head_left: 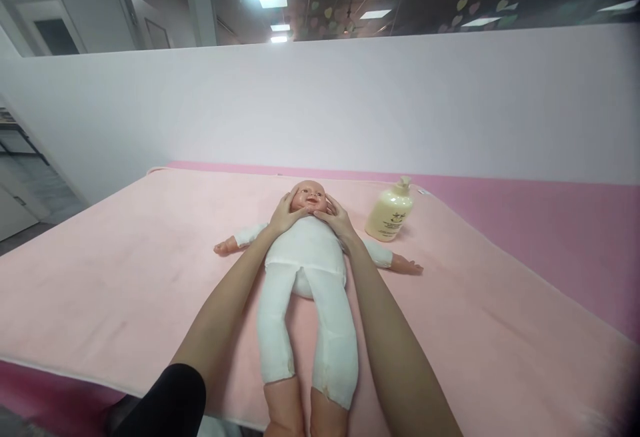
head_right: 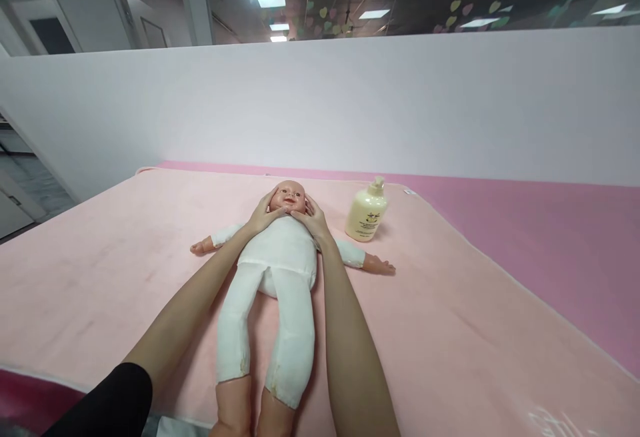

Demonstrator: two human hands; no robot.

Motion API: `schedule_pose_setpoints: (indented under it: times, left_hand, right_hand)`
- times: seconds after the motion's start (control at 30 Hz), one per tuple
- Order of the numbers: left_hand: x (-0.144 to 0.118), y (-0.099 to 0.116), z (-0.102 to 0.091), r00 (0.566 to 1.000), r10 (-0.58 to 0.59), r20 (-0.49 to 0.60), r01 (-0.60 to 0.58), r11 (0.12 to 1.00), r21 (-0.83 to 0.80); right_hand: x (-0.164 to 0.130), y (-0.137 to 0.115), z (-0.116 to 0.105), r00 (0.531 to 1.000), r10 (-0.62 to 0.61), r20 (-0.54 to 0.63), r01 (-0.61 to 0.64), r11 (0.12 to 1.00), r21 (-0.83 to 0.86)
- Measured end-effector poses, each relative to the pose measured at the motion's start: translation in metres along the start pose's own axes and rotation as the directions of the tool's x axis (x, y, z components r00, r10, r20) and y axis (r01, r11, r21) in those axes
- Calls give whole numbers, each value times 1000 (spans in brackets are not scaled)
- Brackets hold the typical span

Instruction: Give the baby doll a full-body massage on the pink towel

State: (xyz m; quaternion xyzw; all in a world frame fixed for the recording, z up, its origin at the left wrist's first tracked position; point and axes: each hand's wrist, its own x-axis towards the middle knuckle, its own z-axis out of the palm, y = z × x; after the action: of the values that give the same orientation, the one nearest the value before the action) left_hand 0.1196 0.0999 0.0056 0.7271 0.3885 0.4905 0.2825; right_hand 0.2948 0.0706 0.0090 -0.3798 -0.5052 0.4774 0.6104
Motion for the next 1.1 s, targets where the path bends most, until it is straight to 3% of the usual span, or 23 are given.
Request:
schedule_pose_setpoints:
  times: [0.2, 0.5, 0.8, 0.93, 1.1]
  left_hand:
    - [3, -8, 0, 998, 50, 30, -51, 998, 47]
    - [1, -2, 1, 999, 35, 22, -35, 999, 29]
    - [0, 2, 1, 1000, -22, 19, 21, 999, 49]
    - [0, 1, 3, 1000, -7, 3, 7, 999, 31]
    - [1, -3, 4, 999, 33, -5, -33, 999, 14]
  right_hand:
    - [0, 2, -1, 999, 8, -31, -8, 1000, -16]
    - [5, 4, -4, 999, 43, -26, -40, 995, 96]
    - [-1, -7, 4, 999, 34, -38, -38, 994, -107]
    - [-1, -7, 3, 996, 75, -43, -79, 992, -94]
    - [4, 2, -2, 1000, 8, -26, -10, 998, -58]
